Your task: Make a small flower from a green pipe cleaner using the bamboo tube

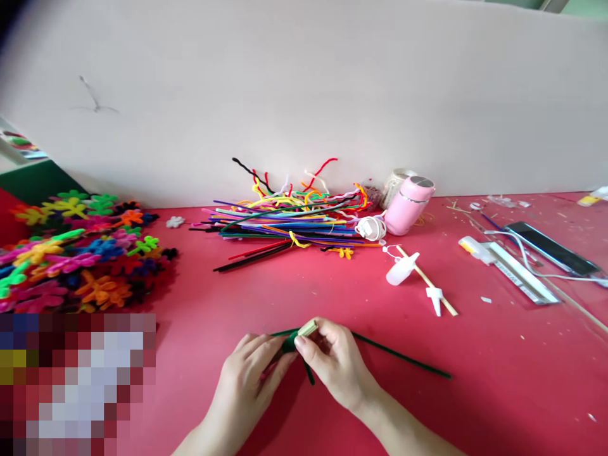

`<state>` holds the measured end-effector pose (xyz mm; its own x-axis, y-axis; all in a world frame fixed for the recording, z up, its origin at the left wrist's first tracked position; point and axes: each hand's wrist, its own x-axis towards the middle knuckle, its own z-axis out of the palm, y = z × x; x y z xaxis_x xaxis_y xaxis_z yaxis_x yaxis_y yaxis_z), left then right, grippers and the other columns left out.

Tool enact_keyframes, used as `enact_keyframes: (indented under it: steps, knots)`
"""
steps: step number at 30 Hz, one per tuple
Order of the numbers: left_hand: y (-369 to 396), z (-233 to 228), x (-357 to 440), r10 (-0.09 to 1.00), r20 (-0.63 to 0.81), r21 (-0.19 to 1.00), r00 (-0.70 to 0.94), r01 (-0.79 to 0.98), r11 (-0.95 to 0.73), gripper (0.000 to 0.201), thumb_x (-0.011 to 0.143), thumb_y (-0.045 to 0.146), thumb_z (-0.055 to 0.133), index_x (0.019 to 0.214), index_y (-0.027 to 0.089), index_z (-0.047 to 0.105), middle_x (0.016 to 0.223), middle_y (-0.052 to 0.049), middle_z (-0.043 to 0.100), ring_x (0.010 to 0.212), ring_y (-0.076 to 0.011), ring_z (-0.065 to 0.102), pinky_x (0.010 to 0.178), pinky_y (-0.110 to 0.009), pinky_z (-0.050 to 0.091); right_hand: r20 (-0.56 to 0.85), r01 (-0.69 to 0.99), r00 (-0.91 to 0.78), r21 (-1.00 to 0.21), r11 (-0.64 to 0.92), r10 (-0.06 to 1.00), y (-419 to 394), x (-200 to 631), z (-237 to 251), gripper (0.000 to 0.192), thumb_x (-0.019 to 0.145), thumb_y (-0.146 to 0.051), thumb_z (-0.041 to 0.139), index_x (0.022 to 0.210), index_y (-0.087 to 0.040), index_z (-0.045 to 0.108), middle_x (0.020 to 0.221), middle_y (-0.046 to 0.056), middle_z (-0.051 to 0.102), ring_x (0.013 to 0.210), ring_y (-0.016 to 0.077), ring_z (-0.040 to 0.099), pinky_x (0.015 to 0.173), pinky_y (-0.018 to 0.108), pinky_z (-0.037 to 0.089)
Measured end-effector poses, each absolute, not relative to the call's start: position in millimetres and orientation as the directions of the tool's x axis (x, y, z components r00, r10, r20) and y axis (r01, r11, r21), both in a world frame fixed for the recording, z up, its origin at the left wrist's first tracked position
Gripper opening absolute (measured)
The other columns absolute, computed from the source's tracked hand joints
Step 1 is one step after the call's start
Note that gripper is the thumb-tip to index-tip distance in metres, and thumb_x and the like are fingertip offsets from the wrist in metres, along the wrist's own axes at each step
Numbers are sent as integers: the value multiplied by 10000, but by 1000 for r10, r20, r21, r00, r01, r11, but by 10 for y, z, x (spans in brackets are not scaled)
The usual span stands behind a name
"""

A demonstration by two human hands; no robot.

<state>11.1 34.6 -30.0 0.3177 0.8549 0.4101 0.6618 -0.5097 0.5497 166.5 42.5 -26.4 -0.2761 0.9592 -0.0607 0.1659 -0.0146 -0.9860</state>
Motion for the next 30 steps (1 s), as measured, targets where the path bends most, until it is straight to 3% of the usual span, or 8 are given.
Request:
enact_keyframes:
  steps: [13, 20, 25, 30]
  knots:
    - [310, -339, 113, 723, 519, 352, 457, 656, -668, 197, 841, 127, 391, 727, 153, 549, 590, -29, 589, 527, -137, 547, 555, -283, 446, -124, 133, -390, -988, -78, 913, 441, 1685, -302, 167, 787, -274, 532, 697, -135, 554, 604, -14, 470, 578, 110, 427, 563, 224, 390]
    - [284, -428, 82, 706, 508, 331, 493, 646, -688, 200, 843, 125, 388, 721, 171, 540, 645, -33, 597, 557, -140, 550, 600, -300, 451, -148, 115, -408, -987, -110, 901, 462, 1684, -270, 198, 755, -304, 580, 651, -136, 572, 585, -19, 480, 570, 110, 438, 546, 215, 384]
    - [311, -383, 97, 747, 500, 406, 438, 643, -649, 188, 832, 144, 409, 716, 162, 556, 598, -32, 590, 525, -143, 537, 556, -286, 449, -150, 112, -402, -987, -114, 903, 457, 1672, -275, 187, 783, -300, 550, 705, -132, 577, 632, -2, 510, 617, 123, 463, 590, 227, 401]
    - [358, -327, 104, 889, 366, 643, 274, 617, -454, 158, 787, 216, 496, 866, 146, 614, 680, -59, 659, 584, -167, 582, 567, -278, 467, -118, 133, -350, -988, -76, 929, 449, 1661, -254, 251, 817, -355, 493, 703, -138, 544, 612, -17, 450, 587, 108, 421, 549, 212, 374]
